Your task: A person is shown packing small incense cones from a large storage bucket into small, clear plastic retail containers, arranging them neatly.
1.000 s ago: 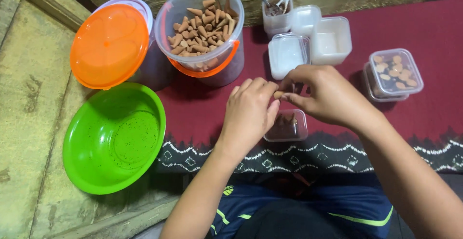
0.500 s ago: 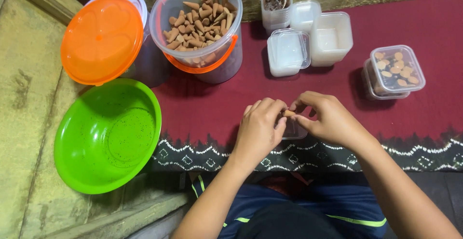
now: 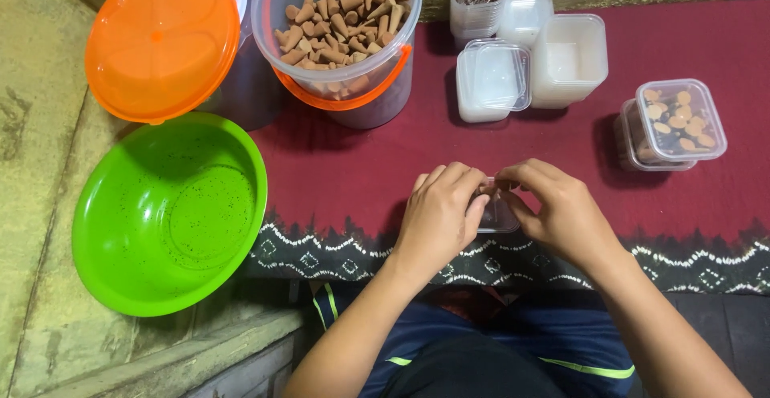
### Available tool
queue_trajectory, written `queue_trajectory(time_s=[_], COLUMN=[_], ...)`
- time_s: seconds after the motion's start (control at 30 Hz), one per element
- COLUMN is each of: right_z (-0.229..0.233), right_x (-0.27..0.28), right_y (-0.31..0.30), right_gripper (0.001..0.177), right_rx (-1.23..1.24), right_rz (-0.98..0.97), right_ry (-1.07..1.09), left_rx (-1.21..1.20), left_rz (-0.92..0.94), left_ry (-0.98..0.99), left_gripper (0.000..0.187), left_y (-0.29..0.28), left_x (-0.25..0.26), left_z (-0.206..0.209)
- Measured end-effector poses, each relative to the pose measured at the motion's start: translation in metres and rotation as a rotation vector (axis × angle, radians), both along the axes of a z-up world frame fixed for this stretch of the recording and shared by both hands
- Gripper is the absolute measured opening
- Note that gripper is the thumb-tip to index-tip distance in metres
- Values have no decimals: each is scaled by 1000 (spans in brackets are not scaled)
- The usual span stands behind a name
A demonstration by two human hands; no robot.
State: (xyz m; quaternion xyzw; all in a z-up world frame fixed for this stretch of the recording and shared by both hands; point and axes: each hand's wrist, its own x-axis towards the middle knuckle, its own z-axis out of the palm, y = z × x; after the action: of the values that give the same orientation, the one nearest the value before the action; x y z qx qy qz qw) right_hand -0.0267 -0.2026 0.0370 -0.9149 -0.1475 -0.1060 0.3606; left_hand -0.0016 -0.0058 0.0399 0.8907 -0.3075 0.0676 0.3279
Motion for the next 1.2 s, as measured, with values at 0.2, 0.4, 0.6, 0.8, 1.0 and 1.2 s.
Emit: queue_trajectory(time_s=[0.2,0.4,0.6,0.8,1.0,1.2], right_z=[-18,-18,-16,-14,-40,-44], right_x=[0,1,-2,0,4,5], right_y=[-8,-7,-3,1,-9,-2], right_gripper=[29,27,25,24,21,16], right_rx=[-14,-143,-137,-179,-273,-333], right_rz=[-109,-140,-148,-133,-135,-173], right_ry=[-39,-97,-69,-74,-116,-121], left_rx=[67,156,201,223,223,193], left_rz=[41,80,73,74,68,57], left_ry=[-53,-122,-89,-79,-64,-24], left_gripper=[14,17,23,25,23,21], left_y=[6,3,2,3,5,7], left_x=[1,3,7,9,10,13], left_z=[-10,-22,-23,-29,-35,-37])
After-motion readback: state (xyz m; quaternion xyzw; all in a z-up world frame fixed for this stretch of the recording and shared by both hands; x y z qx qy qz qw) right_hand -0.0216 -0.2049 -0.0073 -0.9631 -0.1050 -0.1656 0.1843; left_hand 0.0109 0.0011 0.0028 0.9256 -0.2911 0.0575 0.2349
